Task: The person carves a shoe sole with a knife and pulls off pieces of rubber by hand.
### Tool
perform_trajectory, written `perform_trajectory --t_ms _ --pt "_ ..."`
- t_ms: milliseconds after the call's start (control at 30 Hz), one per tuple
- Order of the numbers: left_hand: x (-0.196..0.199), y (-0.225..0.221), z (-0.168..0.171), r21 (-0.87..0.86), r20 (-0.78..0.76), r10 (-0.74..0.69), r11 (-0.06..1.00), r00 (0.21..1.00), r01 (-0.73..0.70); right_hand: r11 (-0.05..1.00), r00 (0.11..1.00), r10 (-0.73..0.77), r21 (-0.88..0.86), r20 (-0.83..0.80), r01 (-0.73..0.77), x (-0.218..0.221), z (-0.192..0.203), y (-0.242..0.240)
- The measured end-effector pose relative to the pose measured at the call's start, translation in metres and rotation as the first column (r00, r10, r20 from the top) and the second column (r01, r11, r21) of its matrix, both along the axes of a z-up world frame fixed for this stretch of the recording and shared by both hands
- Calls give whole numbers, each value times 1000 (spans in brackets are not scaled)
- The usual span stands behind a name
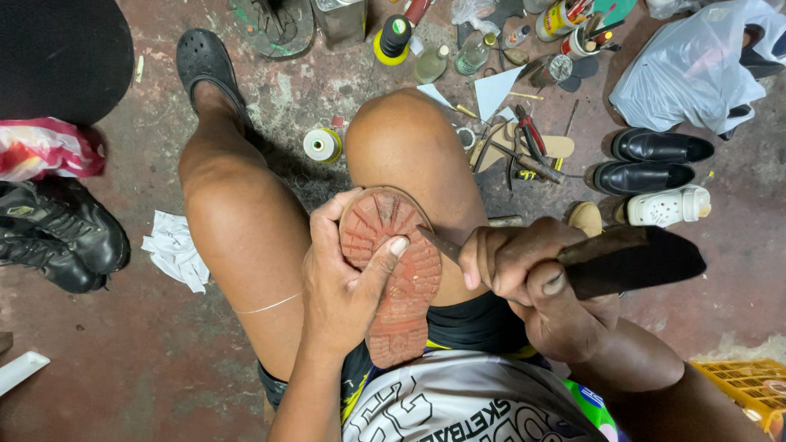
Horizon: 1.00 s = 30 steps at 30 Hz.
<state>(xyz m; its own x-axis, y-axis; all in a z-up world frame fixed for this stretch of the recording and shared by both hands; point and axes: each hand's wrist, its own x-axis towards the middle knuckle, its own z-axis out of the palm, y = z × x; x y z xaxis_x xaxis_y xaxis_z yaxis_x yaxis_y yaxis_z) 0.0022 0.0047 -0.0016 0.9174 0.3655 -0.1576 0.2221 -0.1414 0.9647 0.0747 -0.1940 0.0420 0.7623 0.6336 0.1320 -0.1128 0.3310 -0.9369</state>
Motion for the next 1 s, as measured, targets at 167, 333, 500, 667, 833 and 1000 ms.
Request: perform_trajectory --t_ms 167,333,500,667,833,1000 --pt "0 -1 1 27 23 -6 1000 1000 5 997 997 -77 5 -17 77 -12 -3 0" --pt "-2 -3 -2 17 -15 4 1000 1000 -3 993 993 -104 -50 49 107 -18 -7 -2" --pt "-1 1 -7 108 112 -36 994 993 24 975 967 -198 -66 159 211 -14 -16 9" --pt "6 6 -9 178 80 -64 983 995 49 981 977 -172 -74 125 182 -9 -27 10" --pt "11 9 -11 236 96 -74 970 993 49 990 985 -87 -101 148 103 0 -28 14" --pt "13 14 -12 259 75 -62 965 995 40 976 959 188 -150 213 -158 31 -12 24"
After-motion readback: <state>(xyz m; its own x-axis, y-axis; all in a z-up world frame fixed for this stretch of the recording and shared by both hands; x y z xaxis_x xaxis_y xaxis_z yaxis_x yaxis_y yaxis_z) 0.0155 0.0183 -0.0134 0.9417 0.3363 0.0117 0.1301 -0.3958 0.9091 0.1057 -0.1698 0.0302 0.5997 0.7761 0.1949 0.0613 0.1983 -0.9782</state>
